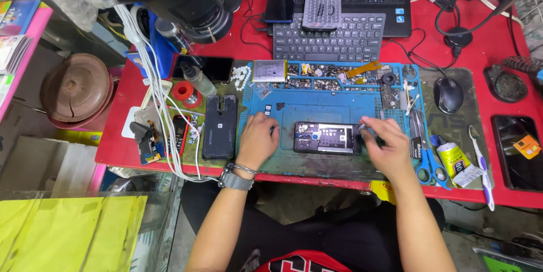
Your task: The person uses a soldering iron to work on the internal circuit board of a disassembled smartphone. They hold the device steady with one hand while applying the tool to specific components on the motherboard.
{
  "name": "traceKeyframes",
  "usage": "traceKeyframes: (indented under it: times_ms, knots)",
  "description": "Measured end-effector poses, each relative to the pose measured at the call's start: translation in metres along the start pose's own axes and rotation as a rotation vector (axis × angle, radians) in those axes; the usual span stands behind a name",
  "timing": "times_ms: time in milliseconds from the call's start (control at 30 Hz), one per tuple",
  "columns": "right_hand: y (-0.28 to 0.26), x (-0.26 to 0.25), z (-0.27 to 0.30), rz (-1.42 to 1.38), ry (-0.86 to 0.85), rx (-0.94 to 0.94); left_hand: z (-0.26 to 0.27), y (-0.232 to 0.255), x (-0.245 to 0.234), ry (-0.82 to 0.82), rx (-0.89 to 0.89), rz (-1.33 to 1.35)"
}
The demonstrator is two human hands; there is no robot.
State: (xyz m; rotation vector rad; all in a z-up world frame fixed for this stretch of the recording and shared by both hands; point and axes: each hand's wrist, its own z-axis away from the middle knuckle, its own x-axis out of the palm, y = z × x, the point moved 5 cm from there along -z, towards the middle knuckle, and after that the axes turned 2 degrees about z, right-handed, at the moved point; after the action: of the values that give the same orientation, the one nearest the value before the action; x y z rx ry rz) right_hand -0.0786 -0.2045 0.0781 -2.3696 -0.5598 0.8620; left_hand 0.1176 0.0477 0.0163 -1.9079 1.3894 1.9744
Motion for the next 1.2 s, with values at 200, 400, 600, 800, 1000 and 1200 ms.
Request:
traceKeyframes:
  times_ms: [200, 400, 600, 800, 1000, 1200]
  knots:
    - [-0.014, 0.005, -0.008, -0.021, -0.018, 0.036, -0.01, -0.005, 0.02, -0.089, -0.107, -0.066]
    - [-0.002, -0.005, -0.014, 0.055, -0.009, 0.046, 0.014, 0.039, 0.006, 0.296, 0.313, 0.346]
    - [0.013, 0.0, -0.001, 0.091, -0.01, 0.042, 0.038, 0.066, 0.035, 0.307, 0.23, 0.652]
    - [-0.016, 0.006, -0.002, 0.124, 0.054, -0.069, 0.044, 0.072, 0.03, 0.299, 0.276, 0.681]
    - [-0.038, 0.05, 0.04, -0.266, 0.089, -0.111, 0.047, 0.082, 0.014, 0.277, 0.438, 0.624]
    - [-0.069, 0.055, 0.025, -0.27, 0.075, -0.133, 0.042, 0.082, 0.008, 0.243, 0.421, 0.683]
